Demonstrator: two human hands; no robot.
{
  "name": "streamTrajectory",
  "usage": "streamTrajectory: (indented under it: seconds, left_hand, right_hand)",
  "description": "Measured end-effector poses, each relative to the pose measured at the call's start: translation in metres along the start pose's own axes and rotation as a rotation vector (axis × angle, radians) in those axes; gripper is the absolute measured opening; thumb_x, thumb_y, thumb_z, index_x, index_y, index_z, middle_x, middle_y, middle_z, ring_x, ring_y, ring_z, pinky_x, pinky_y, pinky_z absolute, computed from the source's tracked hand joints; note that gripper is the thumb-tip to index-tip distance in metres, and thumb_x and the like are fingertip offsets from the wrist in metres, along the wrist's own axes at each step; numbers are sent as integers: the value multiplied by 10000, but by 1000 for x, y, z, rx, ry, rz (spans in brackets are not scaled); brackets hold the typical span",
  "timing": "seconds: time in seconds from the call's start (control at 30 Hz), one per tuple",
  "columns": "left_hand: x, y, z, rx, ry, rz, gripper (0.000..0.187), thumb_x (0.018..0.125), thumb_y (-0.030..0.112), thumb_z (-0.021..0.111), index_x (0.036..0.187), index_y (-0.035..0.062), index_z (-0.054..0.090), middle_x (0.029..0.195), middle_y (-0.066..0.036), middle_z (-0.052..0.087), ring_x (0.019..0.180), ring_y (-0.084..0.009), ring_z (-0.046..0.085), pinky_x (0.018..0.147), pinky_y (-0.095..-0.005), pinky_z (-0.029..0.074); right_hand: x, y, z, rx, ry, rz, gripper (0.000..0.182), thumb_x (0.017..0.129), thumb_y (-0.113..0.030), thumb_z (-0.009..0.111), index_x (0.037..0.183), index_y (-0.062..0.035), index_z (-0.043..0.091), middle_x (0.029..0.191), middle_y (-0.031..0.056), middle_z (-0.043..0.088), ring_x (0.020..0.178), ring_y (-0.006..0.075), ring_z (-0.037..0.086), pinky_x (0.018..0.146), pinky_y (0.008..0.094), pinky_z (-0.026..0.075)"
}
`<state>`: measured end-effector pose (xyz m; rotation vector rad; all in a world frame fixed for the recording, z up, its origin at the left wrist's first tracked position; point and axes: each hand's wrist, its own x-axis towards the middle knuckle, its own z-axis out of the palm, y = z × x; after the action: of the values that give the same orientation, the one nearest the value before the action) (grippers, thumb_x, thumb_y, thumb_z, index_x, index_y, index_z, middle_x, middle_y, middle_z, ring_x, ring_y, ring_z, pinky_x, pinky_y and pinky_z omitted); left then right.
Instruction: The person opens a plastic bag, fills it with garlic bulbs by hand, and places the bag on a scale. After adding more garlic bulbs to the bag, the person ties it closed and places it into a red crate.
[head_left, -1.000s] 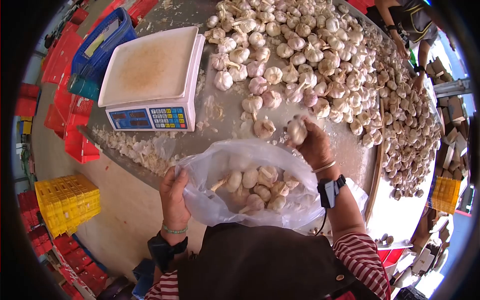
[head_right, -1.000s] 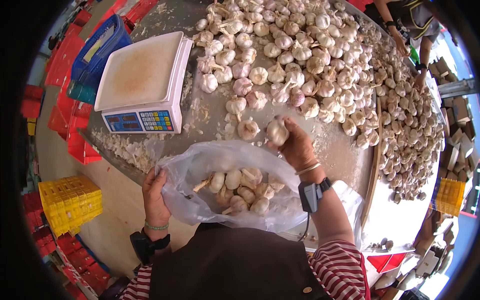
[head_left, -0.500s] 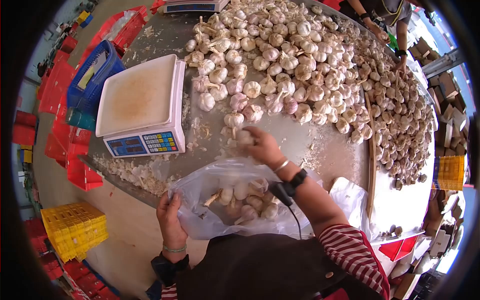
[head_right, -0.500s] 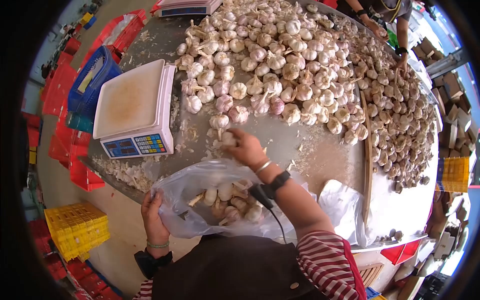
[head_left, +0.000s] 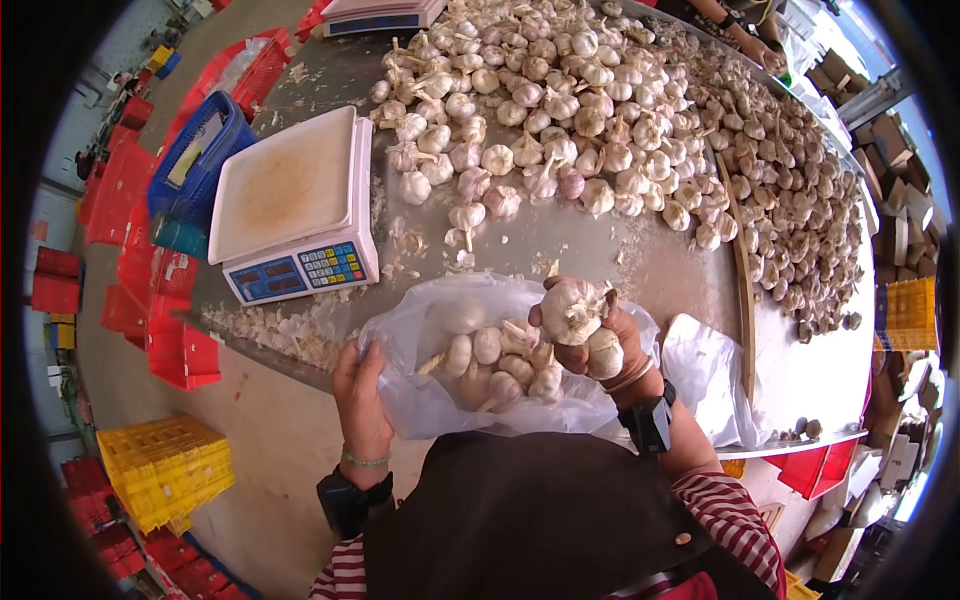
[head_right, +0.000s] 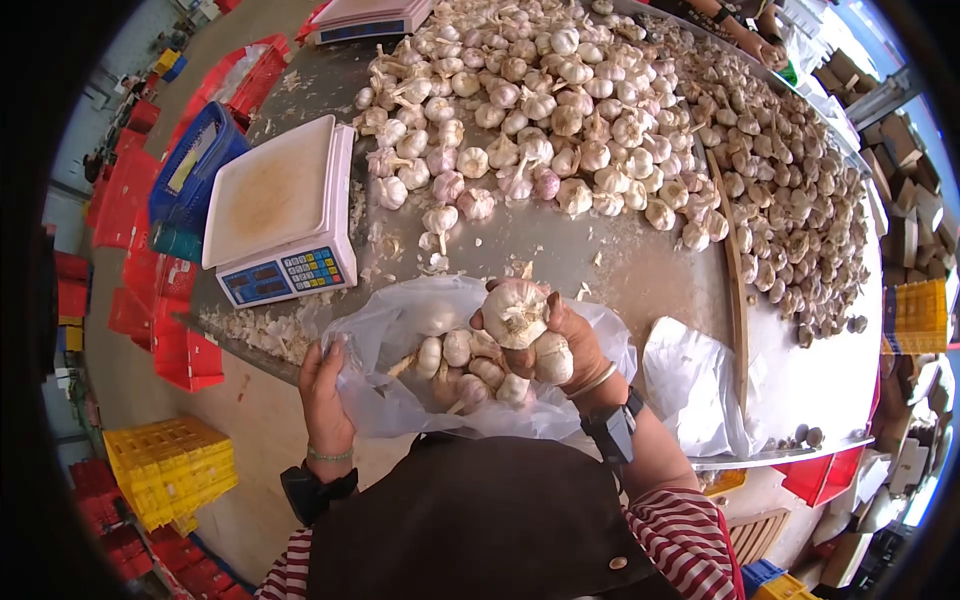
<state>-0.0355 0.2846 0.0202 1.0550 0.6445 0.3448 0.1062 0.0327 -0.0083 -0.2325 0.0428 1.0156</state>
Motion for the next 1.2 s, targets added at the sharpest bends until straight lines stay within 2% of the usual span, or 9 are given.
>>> streamTrajectory:
  seconds: [0.13,0.2,0.33,0.4,0.47,0.5,0.57,0.9,1.2]
  left_hand:
    - [-5,13,0,-13,-25,35,167,904,78,555,1056,23,596,986,-26,620,895,-94,567,799,-245,454]
    - [-6,14,-3,-11,-31,53,172,909,76,547,1067,22,586,983,-27,619,890,-89,563,800,-239,449]
    - [-10,-1,-3,675,-17,532,317,873,91,601,1165,4,515,1180,-118,542,1013,-177,544,864,-292,441]
    - [-19,20,25,1137,-86,1109,430,851,139,643,1227,2,486,1251,-177,492,1129,-268,506,945,-356,414]
    - [-21,23,35,1013,-480,980,523,854,194,653,1290,-1,439,1270,-203,477,1200,-312,464,1009,-385,366]
    - [-22,20,39,1022,-475,981,523,854,194,653,1290,-1,439,1270,-203,477,1200,-312,464,1009,-385,366]
    - [-22,13,44,873,-780,588,518,862,177,636,1302,5,426,1255,-199,477,1172,-344,478,994,-391,384]
    - [-38,7,31,407,-805,155,468,929,233,520,1302,-22,397,1230,-177,461,1159,-283,465,1003,-369,353]
    - [-40,13,31,436,-803,380,417,801,132,485,1183,-31,441,1121,-162,482,1054,-254,490,943,-348,375]
  right_hand:
    - [-5,24,-2,34,35,51,626,883,-490,556,1317,-62,414,1088,251,535,562,209,548,431,256,419]
    - [-3,31,-4,139,122,146,569,961,-493,396,1282,-25,446,1108,222,572,685,216,613,553,268,541]
    - [5,46,5,76,154,229,568,990,-486,299,1232,-5,478,993,175,623,635,180,620,515,276,520]
    - [6,53,18,35,216,237,572,991,-494,275,1196,-10,500,942,147,625,603,176,603,495,275,506]
    - [7,62,20,-182,276,287,545,996,-482,271,1134,-17,518,873,124,621,575,177,594,475,276,494]
    - [6,65,23,-356,287,280,517,999,-471,275,1054,-26,532,796,112,615,558,177,595,461,275,489]
    - [6,75,44,-425,314,210,501,997,-467,292,1028,-29,534,759,107,607,550,181,594,452,277,485]
    - [-19,79,53,-541,48,141,376,954,-372,507,1010,-5,564,789,105,640,587,171,605,492,271,485]
    - [-23,82,70,-758,53,145,381,926,-363,571,1080,-15,561,883,51,643,697,119,619,611,244,506]
